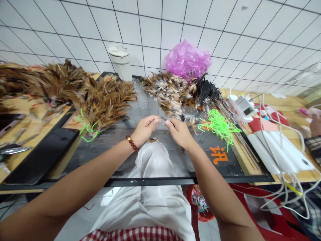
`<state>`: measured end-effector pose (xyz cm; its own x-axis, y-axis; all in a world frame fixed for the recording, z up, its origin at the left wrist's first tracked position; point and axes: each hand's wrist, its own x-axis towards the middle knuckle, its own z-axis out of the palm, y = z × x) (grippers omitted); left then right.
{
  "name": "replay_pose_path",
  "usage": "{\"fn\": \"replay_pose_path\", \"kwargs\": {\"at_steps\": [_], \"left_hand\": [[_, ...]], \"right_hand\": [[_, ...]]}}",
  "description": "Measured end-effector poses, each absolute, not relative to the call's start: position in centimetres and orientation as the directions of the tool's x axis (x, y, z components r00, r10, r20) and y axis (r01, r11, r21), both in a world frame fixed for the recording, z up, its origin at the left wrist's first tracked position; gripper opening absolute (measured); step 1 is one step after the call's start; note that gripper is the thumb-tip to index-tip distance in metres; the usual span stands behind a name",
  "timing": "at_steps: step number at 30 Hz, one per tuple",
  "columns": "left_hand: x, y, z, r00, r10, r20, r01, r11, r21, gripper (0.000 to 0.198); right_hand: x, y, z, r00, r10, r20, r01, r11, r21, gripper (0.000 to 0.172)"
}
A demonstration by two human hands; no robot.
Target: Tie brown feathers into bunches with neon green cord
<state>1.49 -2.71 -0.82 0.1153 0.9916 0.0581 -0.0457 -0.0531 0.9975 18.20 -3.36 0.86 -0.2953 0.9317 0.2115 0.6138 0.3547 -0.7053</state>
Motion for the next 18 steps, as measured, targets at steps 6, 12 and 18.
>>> {"fn": "replay_pose_path", "kwargs": {"at_steps": [6,12,18], "left_hand": [[1.3,-2.5,-1.4,0.187,0.969,0.162,0.06,-0.175,0.983,0.02],[1.4,-2.6,-1.6,0.2,0.966,0.164,0.061,-0.18,0.982,0.021],[1.4,-2.4,-1.5,0.181,0.975,0.128,0.009,-0.132,0.991,0.019]], "right_hand": [[18.2,-3.3,0.6,-0.283,0.934,0.217,0.587,0.348,-0.731,0.034],[18.5,-3.1,0.6,-0.208,0.937,0.28,0.601,0.348,-0.719,0.034],[20.9,-3.9,2.3,-0.17,0.951,0.259,0.858,0.272,-0.436,0.031]]}}
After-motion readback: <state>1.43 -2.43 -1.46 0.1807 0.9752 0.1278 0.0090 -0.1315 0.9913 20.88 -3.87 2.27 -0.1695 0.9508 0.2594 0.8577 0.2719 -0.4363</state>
